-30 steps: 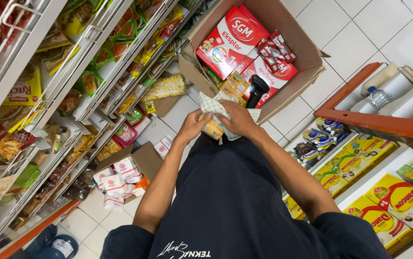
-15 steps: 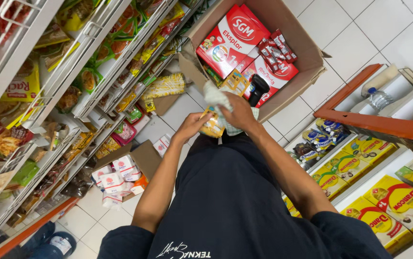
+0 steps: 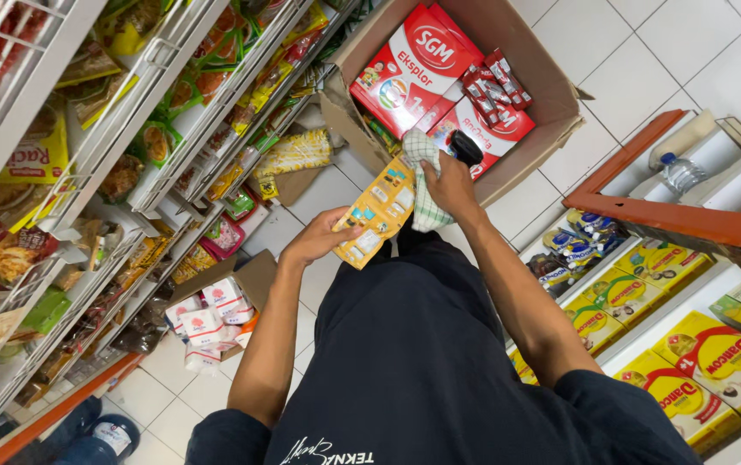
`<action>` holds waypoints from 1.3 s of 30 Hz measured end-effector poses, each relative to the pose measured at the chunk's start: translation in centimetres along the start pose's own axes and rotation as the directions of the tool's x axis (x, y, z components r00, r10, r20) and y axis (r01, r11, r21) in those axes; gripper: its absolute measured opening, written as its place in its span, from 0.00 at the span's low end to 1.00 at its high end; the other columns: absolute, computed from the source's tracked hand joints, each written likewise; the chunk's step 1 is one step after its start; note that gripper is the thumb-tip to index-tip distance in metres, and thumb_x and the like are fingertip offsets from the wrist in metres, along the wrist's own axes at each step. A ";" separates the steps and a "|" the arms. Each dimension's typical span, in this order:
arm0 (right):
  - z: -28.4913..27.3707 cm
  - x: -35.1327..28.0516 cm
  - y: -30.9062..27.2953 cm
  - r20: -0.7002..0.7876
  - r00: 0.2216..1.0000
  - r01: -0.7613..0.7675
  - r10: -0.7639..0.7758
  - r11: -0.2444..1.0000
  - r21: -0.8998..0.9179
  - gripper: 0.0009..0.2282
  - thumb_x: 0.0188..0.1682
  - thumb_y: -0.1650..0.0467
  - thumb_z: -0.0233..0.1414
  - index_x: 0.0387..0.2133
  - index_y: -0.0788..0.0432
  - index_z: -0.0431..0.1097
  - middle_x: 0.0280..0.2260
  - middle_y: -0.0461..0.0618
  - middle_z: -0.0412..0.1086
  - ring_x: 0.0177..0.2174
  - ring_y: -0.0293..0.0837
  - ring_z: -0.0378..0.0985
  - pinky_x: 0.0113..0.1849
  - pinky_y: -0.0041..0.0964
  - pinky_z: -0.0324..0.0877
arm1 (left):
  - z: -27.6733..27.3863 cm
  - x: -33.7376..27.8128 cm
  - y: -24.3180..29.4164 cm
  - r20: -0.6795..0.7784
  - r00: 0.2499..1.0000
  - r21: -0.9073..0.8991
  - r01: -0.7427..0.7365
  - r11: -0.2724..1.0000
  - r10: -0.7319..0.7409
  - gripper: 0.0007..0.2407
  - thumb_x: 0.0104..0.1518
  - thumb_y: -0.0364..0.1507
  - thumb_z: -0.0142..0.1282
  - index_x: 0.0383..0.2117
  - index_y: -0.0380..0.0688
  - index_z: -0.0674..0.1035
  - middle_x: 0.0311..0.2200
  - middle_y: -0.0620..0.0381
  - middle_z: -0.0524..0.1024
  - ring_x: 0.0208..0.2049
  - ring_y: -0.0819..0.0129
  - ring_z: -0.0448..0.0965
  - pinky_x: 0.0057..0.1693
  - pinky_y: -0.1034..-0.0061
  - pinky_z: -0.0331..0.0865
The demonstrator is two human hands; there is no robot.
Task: The person uses a handheld scanner to scan barcodes on various product packages, such as boxes of milk powder and individual sachets, while moving between shelves and boxes on the floor.
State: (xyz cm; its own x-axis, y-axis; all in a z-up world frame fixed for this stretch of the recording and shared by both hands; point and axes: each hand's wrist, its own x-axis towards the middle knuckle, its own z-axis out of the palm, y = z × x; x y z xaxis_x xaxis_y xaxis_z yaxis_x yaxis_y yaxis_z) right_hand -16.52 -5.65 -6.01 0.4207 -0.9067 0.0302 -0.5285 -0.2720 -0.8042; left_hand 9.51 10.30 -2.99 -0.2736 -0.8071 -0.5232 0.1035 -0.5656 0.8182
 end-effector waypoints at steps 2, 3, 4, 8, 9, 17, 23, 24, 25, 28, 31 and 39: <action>0.6 -0.5 -1.2 0.109 0.993 0.020 -0.034 0.993 0.119 0.11 0.53 0.69 0.55 0.46 0.60 0.74 0.38 0.61 0.77 0.38 0.59 0.82 0.42 0.47 0.74 | -0.1 -0.4 -0.2 -0.023 1.000 0.009 -0.001 1.000 0.001 0.19 0.59 0.34 0.61 0.55 0.40 0.77 0.45 0.60 0.81 0.46 0.78 0.77 0.54 0.77 0.72; 0.9 -0.7 -1.7 0.162 0.985 0.027 -0.056 0.984 0.179 0.11 0.52 0.69 0.55 0.45 0.60 0.74 0.36 0.60 0.78 0.37 0.57 0.83 0.41 0.46 0.75 | -0.1 -0.5 -0.3 -0.035 0.999 0.013 -0.002 1.000 0.002 0.19 0.59 0.33 0.61 0.56 0.40 0.77 0.45 0.60 0.81 0.46 0.78 0.77 0.54 0.77 0.72; 1.2 -1.1 -2.2 0.151 0.982 0.080 -0.110 0.978 0.191 0.12 0.52 0.69 0.56 0.46 0.61 0.74 0.38 0.61 0.77 0.38 0.58 0.82 0.42 0.46 0.74 | -0.1 -0.7 -0.4 -0.034 0.999 0.003 0.002 1.000 -0.002 0.19 0.59 0.33 0.61 0.56 0.39 0.77 0.46 0.60 0.81 0.46 0.78 0.77 0.54 0.77 0.72; 1.2 -1.7 -1.7 0.163 0.983 0.054 -0.084 0.981 0.184 0.12 0.52 0.67 0.56 0.46 0.60 0.74 0.41 0.60 0.77 0.40 0.58 0.82 0.43 0.46 0.74 | -0.5 -1.4 -0.2 -0.029 1.000 -0.043 0.003 0.999 -0.004 0.20 0.59 0.32 0.61 0.57 0.39 0.76 0.47 0.60 0.80 0.47 0.77 0.77 0.56 0.77 0.71; 1.1 -1.6 -1.0 0.182 0.983 -0.011 -0.020 0.985 0.171 0.11 0.52 0.67 0.56 0.45 0.59 0.75 0.40 0.59 0.78 0.39 0.57 0.83 0.43 0.46 0.74 | -0.8 -1.6 0.0 -0.031 1.000 -0.055 0.000 0.998 -0.002 0.20 0.59 0.32 0.61 0.58 0.39 0.76 0.48 0.59 0.80 0.48 0.77 0.77 0.56 0.77 0.70; 0.2 -0.5 1.8 0.138 0.956 -0.268 0.259 0.962 0.050 0.14 0.54 0.64 0.53 0.47 0.60 0.74 0.40 0.61 0.77 0.40 0.57 0.81 0.43 0.46 0.73 | -3.9 -2.4 1.6 0.036 0.998 -0.104 -0.039 0.994 0.043 0.21 0.57 0.31 0.62 0.57 0.37 0.76 0.48 0.58 0.80 0.48 0.75 0.78 0.57 0.77 0.70; 2.2 -2.9 -4.8 0.175 0.978 0.062 -0.111 0.963 0.264 0.12 0.54 0.69 0.53 0.50 0.60 0.72 0.43 0.60 0.77 0.43 0.52 0.81 0.44 0.42 0.73 | -2.2 0.6 0.3 -0.106 0.991 -0.246 -0.108 0.963 0.084 0.18 0.60 0.32 0.62 0.53 0.36 0.77 0.45 0.58 0.80 0.45 0.74 0.79 0.53 0.76 0.72; 2.2 -3.4 -5.3 0.173 0.964 0.133 -0.203 0.929 0.346 0.13 0.54 0.71 0.52 0.51 0.61 0.71 0.45 0.59 0.77 0.43 0.50 0.81 0.45 0.42 0.73 | -1.9 1.1 0.4 -0.141 0.986 -0.283 -0.126 0.951 0.089 0.18 0.60 0.32 0.62 0.53 0.37 0.77 0.44 0.58 0.80 0.44 0.73 0.79 0.53 0.75 0.72; 2.1 -3.6 -5.4 0.151 0.979 0.072 -0.135 0.929 0.363 0.13 0.54 0.71 0.52 0.51 0.61 0.71 0.43 0.57 0.77 0.42 0.48 0.80 0.44 0.40 0.73 | -1.6 1.4 0.6 -0.145 0.982 -0.304 -0.161 0.939 0.121 0.17 0.61 0.32 0.61 0.53 0.36 0.77 0.45 0.57 0.80 0.45 0.73 0.79 0.54 0.75 0.72; 1.1 -4.0 -4.1 0.052 0.994 -0.106 0.093 0.879 0.465 0.11 0.55 0.71 0.54 0.48 0.62 0.72 0.40 0.50 0.77 0.38 0.40 0.77 0.43 0.36 0.73 | -0.8 2.2 2.4 -0.157 0.968 -0.385 -0.245 0.890 0.198 0.18 0.62 0.31 0.61 0.55 0.34 0.76 0.48 0.54 0.79 0.48 0.71 0.79 0.57 0.75 0.72; -1.7 -4.5 -1.4 -0.060 0.968 -0.127 0.245 0.678 0.724 0.09 0.57 0.69 0.52 0.45 0.63 0.75 0.40 0.46 0.77 0.39 0.36 0.77 0.44 0.33 0.73 | 0.0 1.9 5.5 -0.123 0.955 -0.491 -0.294 0.820 0.270 0.21 0.60 0.27 0.60 0.59 0.33 0.72 0.52 0.52 0.78 0.51 0.69 0.79 0.60 0.73 0.71; -5.5 -5.2 -3.1 0.098 0.995 -0.061 0.006 0.821 0.568 0.23 0.48 0.68 0.61 0.55 0.66 0.65 0.48 0.50 0.70 0.48 0.41 0.71 0.50 0.37 0.67 | 3.8 0.9 14.8 0.069 0.925 -0.590 -0.264 0.763 0.374 0.26 0.57 0.20 0.61 0.63 0.30 0.65 0.55 0.45 0.75 0.55 0.59 0.77 0.62 0.64 0.71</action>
State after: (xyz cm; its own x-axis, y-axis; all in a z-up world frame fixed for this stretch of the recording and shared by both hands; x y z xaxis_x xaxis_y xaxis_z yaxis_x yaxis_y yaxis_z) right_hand -21.15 -1.84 -0.38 0.4883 -0.8721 -0.0329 -0.0409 0.0148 -0.9991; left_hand 7.18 1.83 9.49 -0.2805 -0.9462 -0.1616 0.7152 -0.3183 0.6222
